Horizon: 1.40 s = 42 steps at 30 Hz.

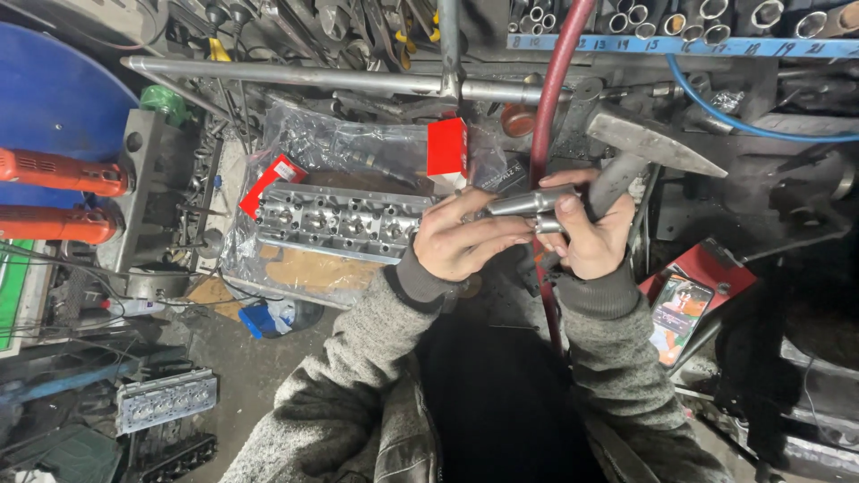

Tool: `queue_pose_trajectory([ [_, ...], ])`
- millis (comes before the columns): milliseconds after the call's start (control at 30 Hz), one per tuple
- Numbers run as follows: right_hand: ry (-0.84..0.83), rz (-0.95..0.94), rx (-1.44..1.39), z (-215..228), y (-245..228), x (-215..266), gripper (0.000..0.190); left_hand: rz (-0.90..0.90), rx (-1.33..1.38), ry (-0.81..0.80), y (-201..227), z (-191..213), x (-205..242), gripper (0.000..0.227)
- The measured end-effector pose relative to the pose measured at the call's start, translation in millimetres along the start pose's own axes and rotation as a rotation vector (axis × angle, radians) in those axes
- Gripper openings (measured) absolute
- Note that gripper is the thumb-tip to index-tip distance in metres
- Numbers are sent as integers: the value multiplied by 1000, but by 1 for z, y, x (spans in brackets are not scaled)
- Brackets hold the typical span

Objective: The person takes small metal valve components from storage bins on a shelf, places them one at a time into bores of an aluminum cylinder head on the workbench, and taps each into place with a hammer, working along the head.

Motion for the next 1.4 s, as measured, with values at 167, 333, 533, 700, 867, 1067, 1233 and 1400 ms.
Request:
queue_pose_trajectory([
  [167, 118, 11, -195, 38, 3, 1, 28, 46, 190, -21, -11, 3, 7, 20],
  [333, 157, 29, -452, 64, 28, 12, 25, 402, 443, -18, -31, -22, 5, 18],
  [533, 217, -18, -407, 43, 34, 11, 20, 741, 833, 148, -26, -48, -20, 24],
  [700, 197, -37, -148, 31, 28, 7, 19, 522, 154, -290, -17, -24, -51, 33],
  [867, 287, -36, -47, 15, 3, -1, 29, 447, -235, -97, -29, 25, -101, 24],
  [1067, 434, -6, -30, 53, 22, 8, 34, 158, -635, -168, -137, -26, -126, 21],
  [1233, 506, 8, -103, 68, 10, 23, 34, 196, -697, -226, -206, -106, -147, 26],
  [1400, 608, -21, -56, 78, 2, 37, 35, 158, -653, -259, -253, -141, -148, 37],
])
Point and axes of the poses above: each hand's wrist, its own x-axis away from the middle knuckle, its own z-axis out of the back of the hand, y = z × x, the point moved 2 cm from there along -x, towards the middle knuckle, and after that the axes turned 3 degrees about -x, right-handed, at the moved point
